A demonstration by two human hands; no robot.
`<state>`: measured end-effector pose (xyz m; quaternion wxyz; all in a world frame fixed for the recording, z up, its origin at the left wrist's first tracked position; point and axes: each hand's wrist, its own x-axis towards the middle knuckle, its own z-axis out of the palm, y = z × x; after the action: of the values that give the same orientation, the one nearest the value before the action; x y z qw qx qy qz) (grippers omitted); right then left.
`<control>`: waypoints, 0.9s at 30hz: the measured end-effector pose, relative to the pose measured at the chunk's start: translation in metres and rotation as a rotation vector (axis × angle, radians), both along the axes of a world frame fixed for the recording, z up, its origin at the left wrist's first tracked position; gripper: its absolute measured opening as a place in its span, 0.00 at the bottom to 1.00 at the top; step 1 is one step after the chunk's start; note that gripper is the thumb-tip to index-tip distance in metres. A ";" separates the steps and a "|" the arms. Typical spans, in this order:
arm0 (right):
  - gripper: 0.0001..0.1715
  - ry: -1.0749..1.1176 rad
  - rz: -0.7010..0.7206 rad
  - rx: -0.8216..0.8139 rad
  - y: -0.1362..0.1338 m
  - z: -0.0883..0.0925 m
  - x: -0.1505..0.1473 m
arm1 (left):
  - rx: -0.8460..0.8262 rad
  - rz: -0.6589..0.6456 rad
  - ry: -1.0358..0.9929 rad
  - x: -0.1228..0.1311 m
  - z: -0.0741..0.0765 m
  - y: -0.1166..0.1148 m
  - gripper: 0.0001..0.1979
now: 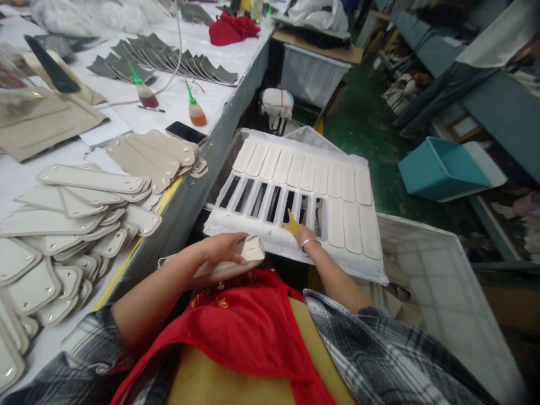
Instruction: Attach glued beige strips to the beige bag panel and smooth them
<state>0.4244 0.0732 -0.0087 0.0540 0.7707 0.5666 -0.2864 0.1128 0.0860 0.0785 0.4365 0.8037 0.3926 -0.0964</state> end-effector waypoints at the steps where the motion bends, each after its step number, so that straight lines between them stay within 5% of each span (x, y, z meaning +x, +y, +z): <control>1: 0.19 0.054 -0.010 0.034 -0.004 0.008 -0.001 | -0.069 -0.013 -0.054 0.000 0.000 0.005 0.46; 6: 0.23 0.540 0.119 -0.122 -0.009 0.058 -0.021 | -0.410 0.130 -0.320 0.005 0.002 0.020 0.34; 9: 0.34 0.404 0.348 -0.314 0.002 0.080 -0.049 | -0.522 0.282 -0.354 0.007 0.000 0.019 0.31; 11: 0.38 0.205 0.530 -0.296 0.013 0.087 -0.069 | -0.624 0.372 -0.375 0.007 -0.003 0.019 0.33; 15: 0.31 -0.058 0.794 -0.076 0.032 0.090 -0.097 | -0.677 0.630 -0.329 0.008 -0.011 0.022 0.37; 20: 0.39 -0.117 0.739 0.031 0.039 0.087 -0.118 | -0.724 0.869 -0.320 0.013 -0.019 0.027 0.34; 27: 0.43 -0.127 0.848 0.111 0.041 0.078 -0.125 | -0.751 0.757 -0.336 0.011 -0.026 0.028 0.25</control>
<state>0.2994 0.1140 0.0695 0.1600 0.4875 0.8433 -0.1601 0.1233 0.1142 0.0530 0.7535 0.4005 0.5176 0.0634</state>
